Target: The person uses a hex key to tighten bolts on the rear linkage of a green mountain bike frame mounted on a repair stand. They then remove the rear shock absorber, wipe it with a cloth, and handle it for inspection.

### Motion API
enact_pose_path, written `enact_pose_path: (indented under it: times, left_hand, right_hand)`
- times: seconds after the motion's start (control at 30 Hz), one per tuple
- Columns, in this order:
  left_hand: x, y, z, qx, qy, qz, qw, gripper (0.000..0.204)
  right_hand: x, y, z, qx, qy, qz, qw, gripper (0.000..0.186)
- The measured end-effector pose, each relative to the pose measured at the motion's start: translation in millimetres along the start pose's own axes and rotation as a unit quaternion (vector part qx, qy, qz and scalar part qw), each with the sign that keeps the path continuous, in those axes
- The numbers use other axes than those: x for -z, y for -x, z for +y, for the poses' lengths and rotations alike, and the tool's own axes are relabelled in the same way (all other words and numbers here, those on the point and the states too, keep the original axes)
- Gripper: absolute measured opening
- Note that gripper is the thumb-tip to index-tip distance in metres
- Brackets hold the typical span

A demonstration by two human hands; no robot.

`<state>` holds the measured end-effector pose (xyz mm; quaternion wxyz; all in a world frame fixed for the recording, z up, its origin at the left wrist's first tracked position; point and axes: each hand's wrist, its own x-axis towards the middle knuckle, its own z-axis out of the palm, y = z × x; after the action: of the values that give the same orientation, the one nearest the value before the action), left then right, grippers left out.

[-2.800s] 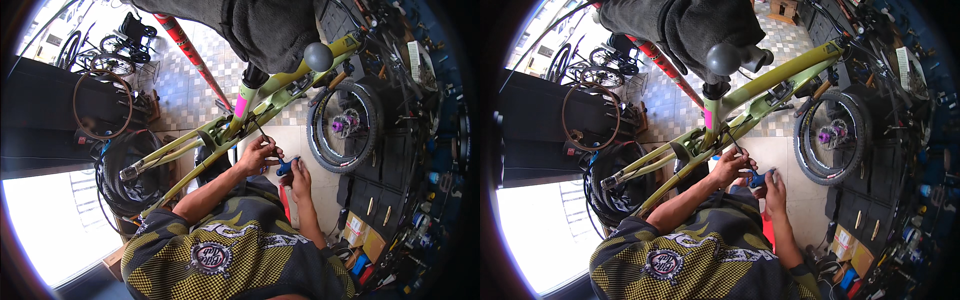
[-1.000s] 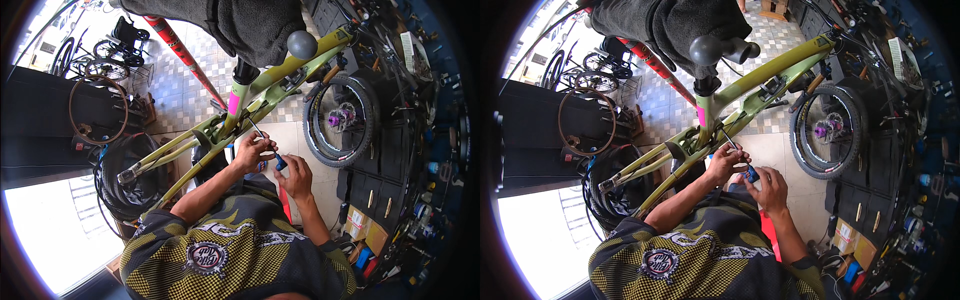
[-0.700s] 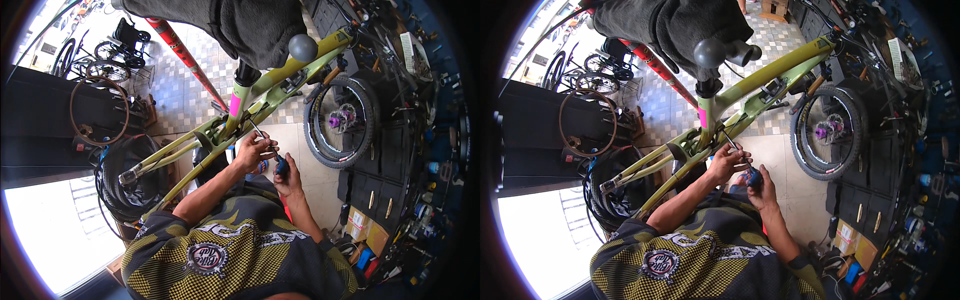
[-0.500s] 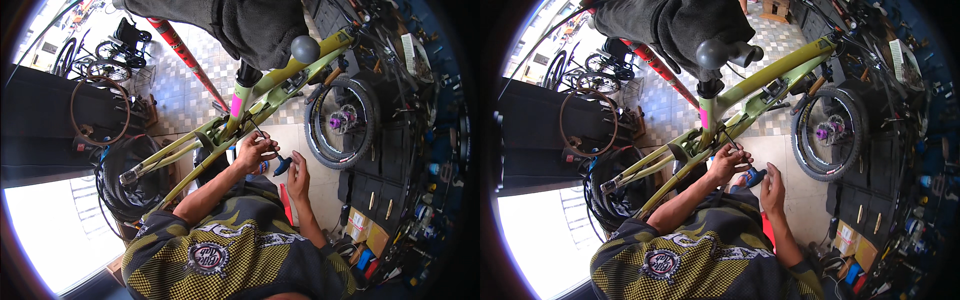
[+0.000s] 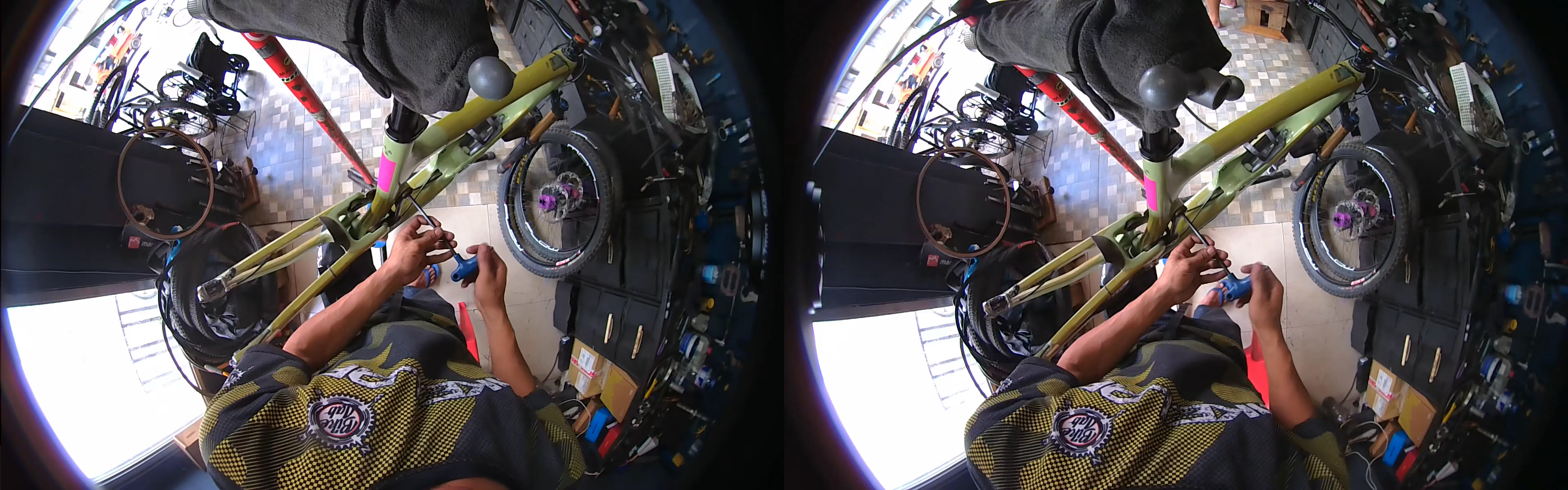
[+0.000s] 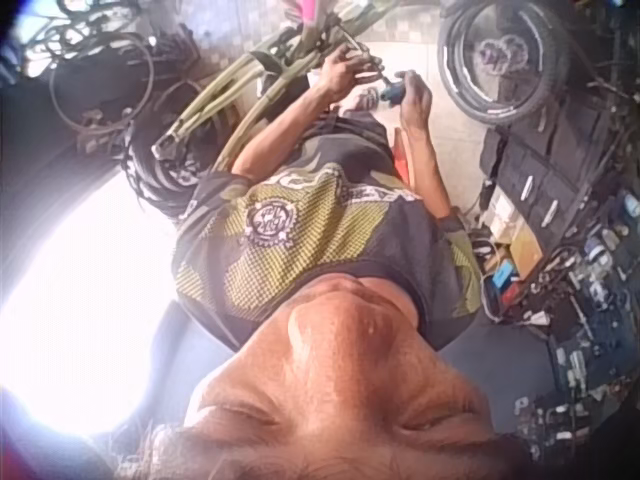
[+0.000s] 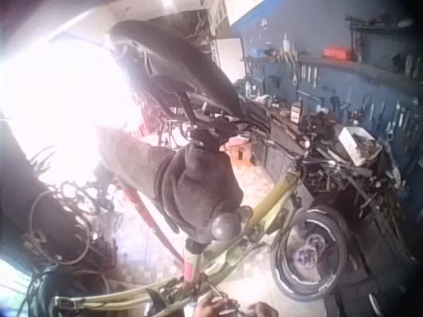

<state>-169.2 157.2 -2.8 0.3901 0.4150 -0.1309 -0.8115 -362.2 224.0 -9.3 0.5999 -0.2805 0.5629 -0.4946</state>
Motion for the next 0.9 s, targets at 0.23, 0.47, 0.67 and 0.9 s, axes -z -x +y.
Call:
enact_pose_path:
  times: [0.23,0.47,0.67,0.9]
  left_hand:
    - [3,4,3,0.001,-0.022,0.010,1.000,0.018]
    - [7,7,14,0.049,-0.115,-0.022,0.992,0.012]
    - [0,9,-15,0.136,-0.134,-0.085,0.978,0.022]
    - [-30,-48,-45,0.164,-0.097,-0.177,0.966,0.028]
  right_hand:
    - [-1,-4,-19,-0.260,-0.238,-0.089,0.932,0.057]
    - [-1,11,1,-0.156,-0.130,-0.022,0.979,0.029]
    - [44,32,28,-0.113,-0.110,0.051,0.986,0.020]
    - [125,43,-2,-0.065,-0.228,0.171,0.956,0.023]
